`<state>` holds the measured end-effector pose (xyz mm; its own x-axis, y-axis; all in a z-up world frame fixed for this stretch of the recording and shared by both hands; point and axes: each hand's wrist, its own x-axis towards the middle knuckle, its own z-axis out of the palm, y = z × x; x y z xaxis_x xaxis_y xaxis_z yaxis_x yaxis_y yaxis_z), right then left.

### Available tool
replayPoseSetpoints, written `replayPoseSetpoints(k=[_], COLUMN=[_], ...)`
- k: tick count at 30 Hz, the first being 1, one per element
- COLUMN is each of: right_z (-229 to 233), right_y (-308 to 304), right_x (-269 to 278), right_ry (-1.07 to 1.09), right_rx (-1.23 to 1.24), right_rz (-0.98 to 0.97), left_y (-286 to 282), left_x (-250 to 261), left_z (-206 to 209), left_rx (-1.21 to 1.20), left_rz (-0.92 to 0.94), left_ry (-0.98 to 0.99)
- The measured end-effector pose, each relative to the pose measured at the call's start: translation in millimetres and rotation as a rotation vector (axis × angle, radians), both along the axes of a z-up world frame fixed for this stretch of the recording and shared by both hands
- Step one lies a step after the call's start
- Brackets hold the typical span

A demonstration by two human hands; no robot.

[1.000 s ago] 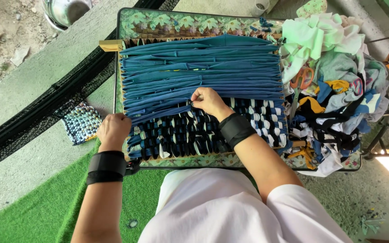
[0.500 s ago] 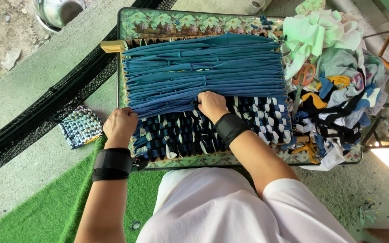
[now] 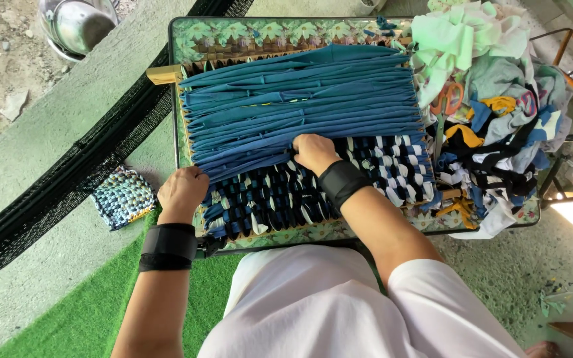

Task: The person weaves blue fabric strips into a metal frame to create a rug.

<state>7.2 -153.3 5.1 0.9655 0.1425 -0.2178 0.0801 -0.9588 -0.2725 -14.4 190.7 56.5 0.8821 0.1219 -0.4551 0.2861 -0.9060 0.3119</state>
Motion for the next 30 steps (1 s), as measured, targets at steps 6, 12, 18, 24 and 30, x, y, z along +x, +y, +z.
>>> replayPoseSetpoints(k=[6, 12, 18, 24, 30], right_z=[33.8, 115.6, 119.9, 132.7, 133.4], right_y=[-8.1, 16.4, -7.6, -48.6, -50.9], right_x=[4.4, 6.2, 7.7, 0.0, -6.5], right_ry=[0.378, -0.020, 0.237, -0.035, -0.067], right_rx=[-0.015, 0.836, 1.170, 1.040, 0.901], right_rz=[0.016, 0.365, -0.105, 0.044, -0.011], left_y=[-6.3, -67.1, -157.5, -193.0, -222.7], left_x=[5.9, 14.9, 29.0, 13.7, 24.4], left_z=[7.5, 42.1, -31.1, -61.8, -35.6], left_rx=[0.045, -0.793, -1.308, -0.036, 0.159], left_rz=[-0.028, -0.287, 0.256, -0.189, -0.117], left_ry=[0.112, -0.533, -0.137, -0.233, -0.097])
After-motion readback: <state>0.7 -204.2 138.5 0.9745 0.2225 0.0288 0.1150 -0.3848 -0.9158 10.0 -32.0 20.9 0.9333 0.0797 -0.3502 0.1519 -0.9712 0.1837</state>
